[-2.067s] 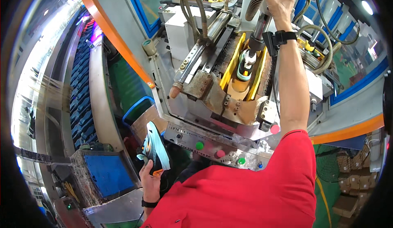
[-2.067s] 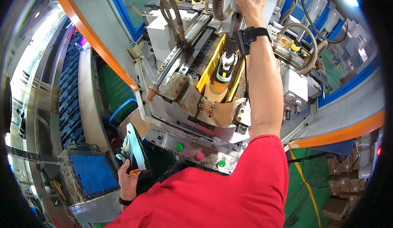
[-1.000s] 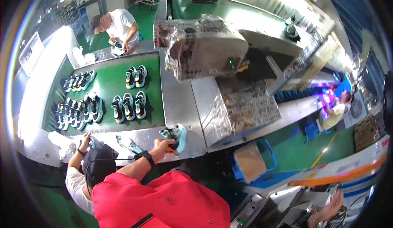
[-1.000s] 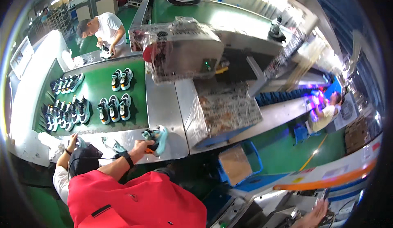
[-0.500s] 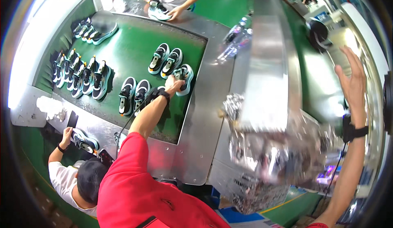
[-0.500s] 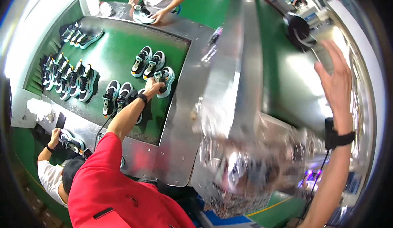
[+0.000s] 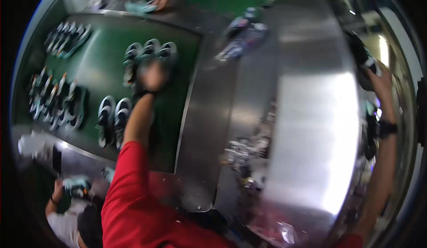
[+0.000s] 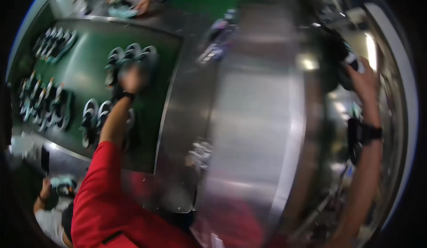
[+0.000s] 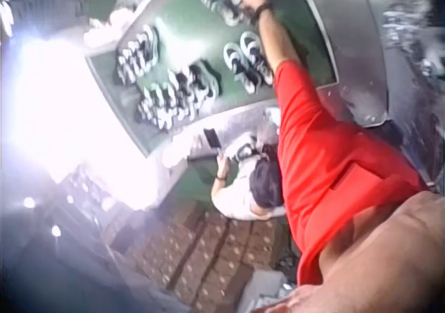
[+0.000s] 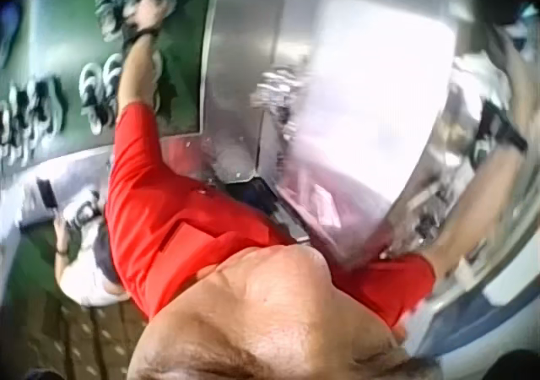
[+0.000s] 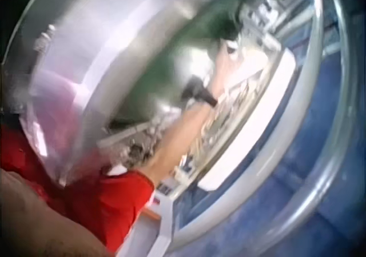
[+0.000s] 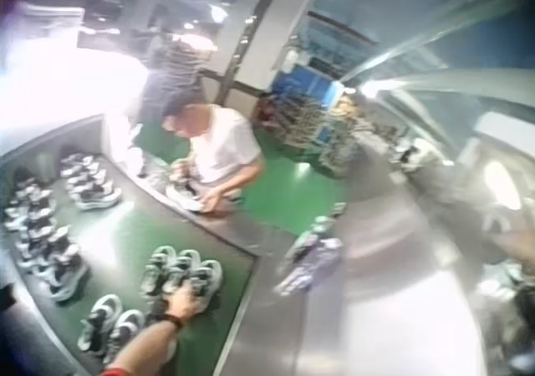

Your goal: The worker takes shoes from a table, places them into an industrial lasting or pressing machine for processing, and then places them onto a conveyor belt.

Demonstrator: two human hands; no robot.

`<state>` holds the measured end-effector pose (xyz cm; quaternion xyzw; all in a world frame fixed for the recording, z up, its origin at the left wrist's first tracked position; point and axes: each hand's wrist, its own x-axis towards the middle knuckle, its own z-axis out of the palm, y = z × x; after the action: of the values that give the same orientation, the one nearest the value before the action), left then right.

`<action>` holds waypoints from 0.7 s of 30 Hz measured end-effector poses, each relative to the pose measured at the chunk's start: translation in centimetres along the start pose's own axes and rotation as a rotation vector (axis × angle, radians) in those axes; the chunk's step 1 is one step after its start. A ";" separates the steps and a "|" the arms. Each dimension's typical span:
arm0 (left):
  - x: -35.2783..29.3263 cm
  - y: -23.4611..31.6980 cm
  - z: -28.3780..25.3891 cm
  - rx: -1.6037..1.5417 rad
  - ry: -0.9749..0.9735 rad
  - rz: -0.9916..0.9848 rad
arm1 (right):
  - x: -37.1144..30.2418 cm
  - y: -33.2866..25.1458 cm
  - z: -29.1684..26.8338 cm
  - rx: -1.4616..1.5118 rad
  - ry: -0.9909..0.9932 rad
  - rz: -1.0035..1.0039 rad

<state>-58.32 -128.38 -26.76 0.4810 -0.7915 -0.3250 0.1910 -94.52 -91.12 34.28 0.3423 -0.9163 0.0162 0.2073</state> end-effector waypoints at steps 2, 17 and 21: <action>-0.9 0.9 -0.5 0.048 -0.166 -0.047 | -2.9 -1.4 0.2 0.219 -0.048 0.058; -47.4 24.2 -17.8 -1.292 -1.725 -0.189 | -30.7 -1.8 -20.2 0.925 0.668 0.149; -51.8 35.5 -20.0 -1.548 -2.198 -0.108 | -44.8 -1.3 -24.3 1.067 0.685 0.455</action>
<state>-44.53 -77.54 12.88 -0.2274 -0.1279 -0.9071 -0.3303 -54.23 -60.12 38.81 0.1719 -0.7148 0.6174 0.2800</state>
